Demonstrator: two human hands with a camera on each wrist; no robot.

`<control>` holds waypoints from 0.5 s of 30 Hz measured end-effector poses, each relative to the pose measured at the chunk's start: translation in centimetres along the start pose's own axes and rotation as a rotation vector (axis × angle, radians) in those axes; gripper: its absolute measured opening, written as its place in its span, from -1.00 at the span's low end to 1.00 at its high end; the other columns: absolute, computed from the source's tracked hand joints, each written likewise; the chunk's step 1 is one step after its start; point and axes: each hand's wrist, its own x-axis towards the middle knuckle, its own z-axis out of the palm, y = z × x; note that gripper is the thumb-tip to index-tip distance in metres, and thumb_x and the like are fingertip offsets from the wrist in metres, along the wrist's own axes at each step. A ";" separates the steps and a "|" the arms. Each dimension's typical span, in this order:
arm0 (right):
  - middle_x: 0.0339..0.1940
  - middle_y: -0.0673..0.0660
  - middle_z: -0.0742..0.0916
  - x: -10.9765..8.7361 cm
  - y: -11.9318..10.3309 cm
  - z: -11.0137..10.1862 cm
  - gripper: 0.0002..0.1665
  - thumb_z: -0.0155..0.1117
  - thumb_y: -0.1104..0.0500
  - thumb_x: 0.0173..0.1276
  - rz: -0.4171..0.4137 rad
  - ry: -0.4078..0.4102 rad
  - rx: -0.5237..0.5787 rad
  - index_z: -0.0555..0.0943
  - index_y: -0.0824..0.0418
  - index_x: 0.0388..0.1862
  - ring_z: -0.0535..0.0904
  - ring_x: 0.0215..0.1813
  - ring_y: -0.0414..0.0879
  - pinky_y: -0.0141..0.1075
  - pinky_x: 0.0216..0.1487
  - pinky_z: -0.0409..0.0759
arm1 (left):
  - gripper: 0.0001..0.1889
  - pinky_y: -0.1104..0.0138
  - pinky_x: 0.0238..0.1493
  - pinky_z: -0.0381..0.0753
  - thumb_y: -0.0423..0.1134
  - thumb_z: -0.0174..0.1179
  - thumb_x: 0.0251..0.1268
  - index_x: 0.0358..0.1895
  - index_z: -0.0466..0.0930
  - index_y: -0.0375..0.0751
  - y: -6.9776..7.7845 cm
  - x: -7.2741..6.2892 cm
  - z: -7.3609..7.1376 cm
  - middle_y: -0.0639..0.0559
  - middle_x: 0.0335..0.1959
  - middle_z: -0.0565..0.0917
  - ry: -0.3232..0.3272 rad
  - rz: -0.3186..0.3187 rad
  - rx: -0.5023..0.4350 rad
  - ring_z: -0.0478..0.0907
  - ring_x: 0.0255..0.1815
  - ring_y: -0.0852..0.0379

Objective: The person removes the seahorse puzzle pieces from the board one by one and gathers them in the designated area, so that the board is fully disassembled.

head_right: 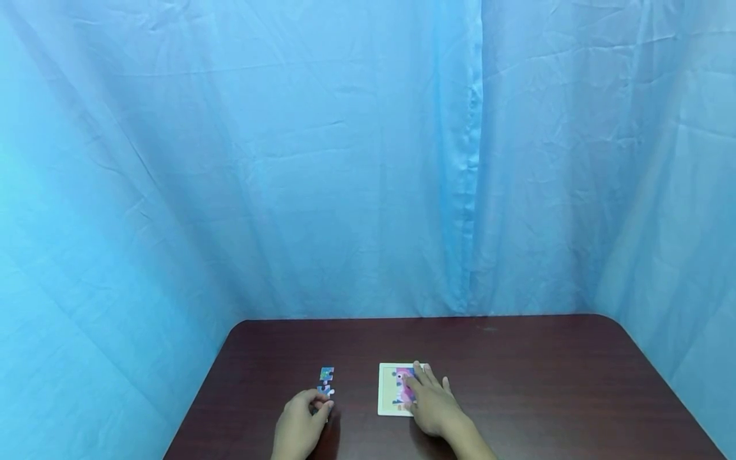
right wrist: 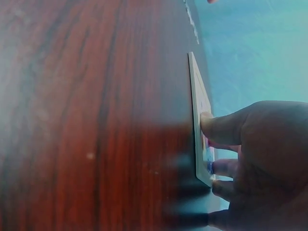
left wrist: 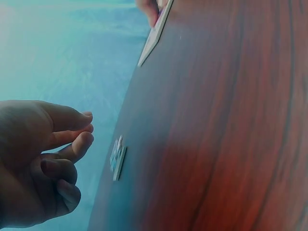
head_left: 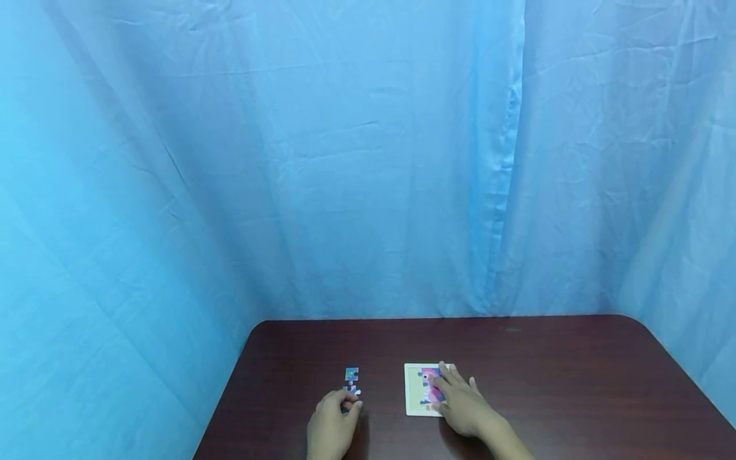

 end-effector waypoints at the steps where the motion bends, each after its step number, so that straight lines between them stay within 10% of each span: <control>1: 0.70 0.43 0.27 0.0 0.0 -0.1 -0.39 0.29 0.16 0.51 -0.007 0.001 -0.002 0.50 0.29 0.49 0.08 0.72 0.45 0.58 0.52 -0.02 | -0.92 0.37 -0.40 0.48 -0.15 0.51 0.22 -0.30 0.77 0.07 0.2 0.0 0.1 0.32 -0.43 0.60 -0.006 0.006 -0.003 0.48 -0.41 0.40; 15: 0.70 0.48 0.20 0.5 0.4 -0.8 -0.37 0.21 0.30 0.51 -0.049 -0.054 0.012 0.46 0.29 0.53 0.02 0.70 0.53 0.62 0.49 -0.07 | -0.89 0.42 -0.43 0.39 -0.17 0.50 0.23 -0.36 0.73 0.10 1.6 -0.1 1.3 0.35 -0.47 0.55 -0.043 0.095 -0.001 0.39 -0.47 0.46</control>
